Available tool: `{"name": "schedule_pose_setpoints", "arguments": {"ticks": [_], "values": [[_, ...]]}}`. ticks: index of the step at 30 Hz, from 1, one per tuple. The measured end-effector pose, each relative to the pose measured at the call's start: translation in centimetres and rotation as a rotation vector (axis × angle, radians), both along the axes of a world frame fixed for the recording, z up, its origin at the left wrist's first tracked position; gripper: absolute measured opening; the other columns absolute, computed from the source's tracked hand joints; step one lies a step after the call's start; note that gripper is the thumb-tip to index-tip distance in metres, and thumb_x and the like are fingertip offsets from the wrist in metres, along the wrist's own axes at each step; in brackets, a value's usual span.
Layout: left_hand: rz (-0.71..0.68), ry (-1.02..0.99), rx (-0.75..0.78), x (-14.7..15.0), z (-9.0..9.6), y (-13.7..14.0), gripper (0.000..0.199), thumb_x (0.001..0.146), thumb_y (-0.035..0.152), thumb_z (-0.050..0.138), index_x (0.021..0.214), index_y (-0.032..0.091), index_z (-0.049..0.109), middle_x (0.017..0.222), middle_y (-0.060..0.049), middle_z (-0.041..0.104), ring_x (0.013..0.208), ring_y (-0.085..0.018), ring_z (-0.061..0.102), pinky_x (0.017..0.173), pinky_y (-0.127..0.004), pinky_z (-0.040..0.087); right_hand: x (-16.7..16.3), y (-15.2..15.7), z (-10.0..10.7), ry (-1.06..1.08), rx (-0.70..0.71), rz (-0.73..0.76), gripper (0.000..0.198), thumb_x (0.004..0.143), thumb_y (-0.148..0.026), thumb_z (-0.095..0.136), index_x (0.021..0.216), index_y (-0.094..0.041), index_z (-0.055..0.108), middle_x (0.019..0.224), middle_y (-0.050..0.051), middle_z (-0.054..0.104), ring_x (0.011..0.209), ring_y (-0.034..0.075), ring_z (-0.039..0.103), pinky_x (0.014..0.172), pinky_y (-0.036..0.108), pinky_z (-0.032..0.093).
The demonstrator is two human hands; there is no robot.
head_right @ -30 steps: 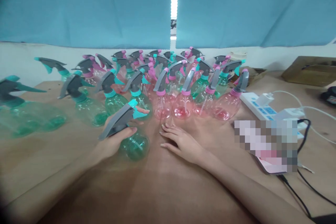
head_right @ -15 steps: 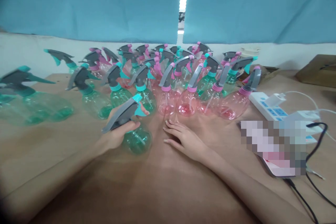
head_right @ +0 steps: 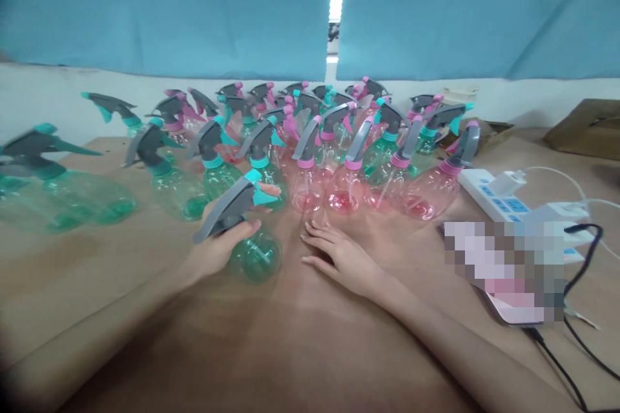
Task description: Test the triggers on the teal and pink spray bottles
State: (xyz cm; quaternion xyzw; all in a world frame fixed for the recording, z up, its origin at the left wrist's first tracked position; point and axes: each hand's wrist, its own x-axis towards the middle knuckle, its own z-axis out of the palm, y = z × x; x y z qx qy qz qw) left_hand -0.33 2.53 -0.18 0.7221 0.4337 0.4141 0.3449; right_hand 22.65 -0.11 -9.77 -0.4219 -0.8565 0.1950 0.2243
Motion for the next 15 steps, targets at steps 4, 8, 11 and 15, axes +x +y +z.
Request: {"name": "schedule_pose_setpoints", "arguments": {"ticks": [4, 8, 11, 15], "values": [[0.003, -0.012, 0.005, 0.02, -0.16, -0.11, 0.026, 0.073, 0.024, 0.057, 0.099, 0.024, 0.057, 0.084, -0.001, 0.064, 0.076, -0.02, 0.066, 0.061, -0.031, 0.049, -0.02, -0.01, -0.03, -0.011, 0.006, -0.003, 0.046, 0.094, -0.044, 0.048, 0.136, -0.025, 0.05, 0.143, 0.006, 0.049, 0.136, 0.025, 0.038, 0.112, 0.049, 0.033], [0.011, 0.02, 0.05, -0.03, -0.15, -0.18, 0.019, 0.071, 0.022, 0.055, 0.091, 0.024, 0.058, 0.073, 0.001, 0.063, 0.069, -0.02, 0.063, 0.062, -0.031, 0.047, -0.07, -0.07, 0.02, -0.01, 0.009, -0.008, 0.046, 0.094, -0.043, 0.049, 0.135, -0.023, 0.052, 0.142, 0.007, 0.049, 0.135, 0.024, 0.039, 0.112, 0.048, 0.033], [0.018, 0.04, 0.03, -0.05, -0.09, -0.2, 0.023, 0.071, 0.023, 0.055, 0.094, 0.023, 0.059, 0.068, 0.002, 0.06, 0.063, -0.018, 0.06, 0.061, -0.031, 0.047, -0.07, -0.08, 0.05, -0.018, 0.007, -0.01, 0.046, 0.094, -0.044, 0.048, 0.135, -0.022, 0.052, 0.143, 0.006, 0.049, 0.135, 0.024, 0.039, 0.112, 0.047, 0.034], [0.022, 0.038, 0.013, 0.04, 0.04, -0.27, 0.024, 0.071, 0.021, 0.056, 0.095, 0.022, 0.061, 0.06, 0.004, 0.054, 0.061, -0.017, 0.058, 0.062, -0.03, 0.048, -0.04, -0.02, 0.0, -0.035, 0.005, -0.008, 0.048, 0.094, -0.045, 0.047, 0.136, -0.021, 0.051, 0.143, 0.007, 0.048, 0.136, 0.024, 0.038, 0.112, 0.047, 0.033]]}}
